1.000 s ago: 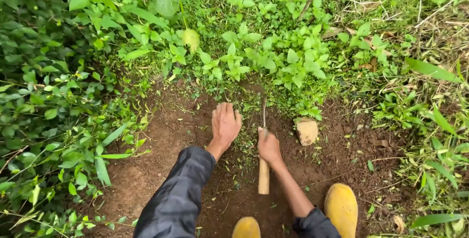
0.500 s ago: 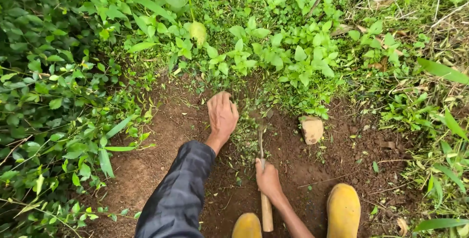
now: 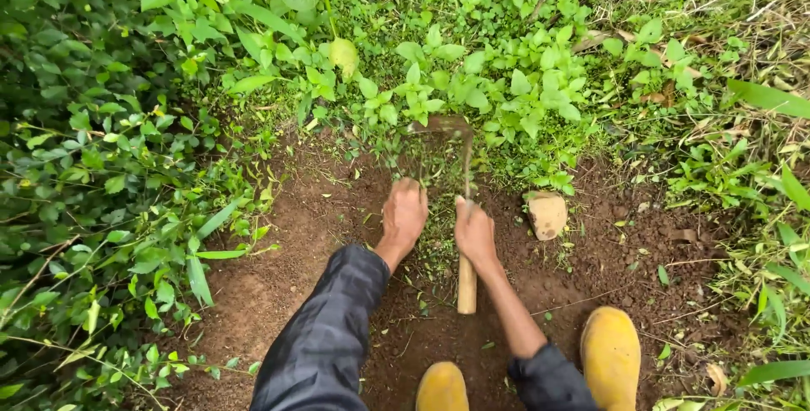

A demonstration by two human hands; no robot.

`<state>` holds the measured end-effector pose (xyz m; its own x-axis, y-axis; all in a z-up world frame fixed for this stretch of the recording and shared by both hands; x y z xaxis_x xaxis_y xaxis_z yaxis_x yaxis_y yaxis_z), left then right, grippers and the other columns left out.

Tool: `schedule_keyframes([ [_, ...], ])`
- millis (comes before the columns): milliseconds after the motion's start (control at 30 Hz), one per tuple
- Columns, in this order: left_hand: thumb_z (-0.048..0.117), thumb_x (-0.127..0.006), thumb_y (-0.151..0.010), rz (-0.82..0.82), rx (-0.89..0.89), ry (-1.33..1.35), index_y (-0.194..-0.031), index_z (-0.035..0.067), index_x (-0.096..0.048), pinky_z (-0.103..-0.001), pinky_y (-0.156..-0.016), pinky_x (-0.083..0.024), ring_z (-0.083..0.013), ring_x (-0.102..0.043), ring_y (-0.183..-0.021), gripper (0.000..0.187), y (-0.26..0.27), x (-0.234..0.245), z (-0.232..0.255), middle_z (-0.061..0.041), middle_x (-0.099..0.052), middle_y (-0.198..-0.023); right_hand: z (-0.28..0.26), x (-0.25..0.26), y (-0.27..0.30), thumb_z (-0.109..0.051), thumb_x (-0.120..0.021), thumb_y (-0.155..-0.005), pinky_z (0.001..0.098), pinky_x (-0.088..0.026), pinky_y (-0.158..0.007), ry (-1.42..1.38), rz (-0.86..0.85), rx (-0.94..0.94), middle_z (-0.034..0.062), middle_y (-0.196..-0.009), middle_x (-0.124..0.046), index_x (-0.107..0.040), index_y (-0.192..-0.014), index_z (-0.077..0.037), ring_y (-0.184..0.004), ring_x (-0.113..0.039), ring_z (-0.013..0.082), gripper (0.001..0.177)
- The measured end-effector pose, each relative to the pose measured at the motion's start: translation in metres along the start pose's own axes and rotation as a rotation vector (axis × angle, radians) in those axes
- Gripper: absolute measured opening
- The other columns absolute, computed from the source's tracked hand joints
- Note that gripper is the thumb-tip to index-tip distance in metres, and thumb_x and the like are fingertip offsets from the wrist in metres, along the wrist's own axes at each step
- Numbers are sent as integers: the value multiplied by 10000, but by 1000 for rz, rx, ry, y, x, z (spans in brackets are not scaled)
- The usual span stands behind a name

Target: The person uses a small hand hoe to loosen soil and remove weeds from a patch of ground. They repeatedly strike the soil, pull up weeds by hand, and clear the area of unwanted vegetation.

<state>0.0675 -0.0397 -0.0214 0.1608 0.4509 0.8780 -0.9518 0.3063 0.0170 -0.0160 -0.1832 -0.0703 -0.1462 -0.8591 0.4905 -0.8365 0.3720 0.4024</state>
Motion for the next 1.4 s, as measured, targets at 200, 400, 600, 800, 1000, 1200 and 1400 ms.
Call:
schedule_keyframes([
  [200, 177, -568, -950, 472, -205, 27, -1057, 38, -677, -438, -918, -558, -304, -685, -1034, 207, 16, 66, 25, -187, -668, -1065, 9, -21, 43, -430, -375, -1092, 457, -591, -627, 168, -141, -150, 273, -809, -694, -660, -1023, 92, -708, -715, 329, 599],
  [400, 108, -520, -938, 502, -125, -128, -1046, 94, -652, -399, -895, -515, -258, -662, -1007, 171, -7, 64, -27, -130, -653, -1055, 62, -7, 78, -530, -461, -1008, 592, -566, -780, 298, -156, -174, 342, -914, -723, -711, -1092, 65, -961, -734, 475, 650],
  [600, 130, -534, -939, 120, -265, -499, -1100, 139, -646, -405, -1022, -430, -205, -591, -1093, 197, -17, 22, -44, -73, -638, -1072, 39, 13, 71, -404, -442, -1084, 532, -515, -646, 110, -80, -131, 313, -797, -690, -682, -1049, 128, -790, -724, 388, 584],
  [800, 106, -530, -945, 202, -630, -561, -1055, 72, -622, -447, -1020, -406, -277, -553, -1151, 148, -15, 10, 2, -149, -597, -1105, 2, -1, 18, -442, -298, -1106, 521, -625, -604, 41, -137, -122, 333, -858, -692, -629, -1118, 142, -743, -718, 388, 671],
  [1000, 81, -411, -986, 15, -592, -597, -1244, 103, -567, -442, -1105, -338, -243, -494, -1282, 302, -40, 34, 48, -139, -569, -1304, 12, -14, 19, -450, -374, -1056, 578, -601, -701, 216, -149, -142, 370, -946, -691, -649, -1116, 166, -887, -723, 476, 678],
  [1200, 104, -482, -961, 18, -363, -566, -1150, 118, -646, -441, -1101, -342, -234, -545, -1218, 251, -57, 15, 19, -104, -641, -1185, 1, 11, 87, -481, -384, -1047, 604, -583, -805, 335, -220, -172, 411, -1050, -667, -656, -1155, 157, -1017, -696, 526, 701],
  [1400, 235, -378, -1035, -290, -71, -651, -1291, 88, -589, -483, -1067, -353, -286, -452, -1288, 363, -35, 1, 21, -139, -520, -1371, 75, 24, 97, -441, -455, -1009, 540, -607, -705, 212, -317, -187, 360, -972, -715, -709, -1063, 110, -938, -729, 478, 609],
])
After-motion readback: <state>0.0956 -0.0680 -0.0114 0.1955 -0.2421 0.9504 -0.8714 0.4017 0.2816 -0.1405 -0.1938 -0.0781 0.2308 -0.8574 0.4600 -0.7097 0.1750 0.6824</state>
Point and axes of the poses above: each hand's wrist, its own y-axis away from the middle knuckle, its own x-axis out of the back of the hand, z = x × y, the point moved 9 cm from there along -y, towards the middle knuckle
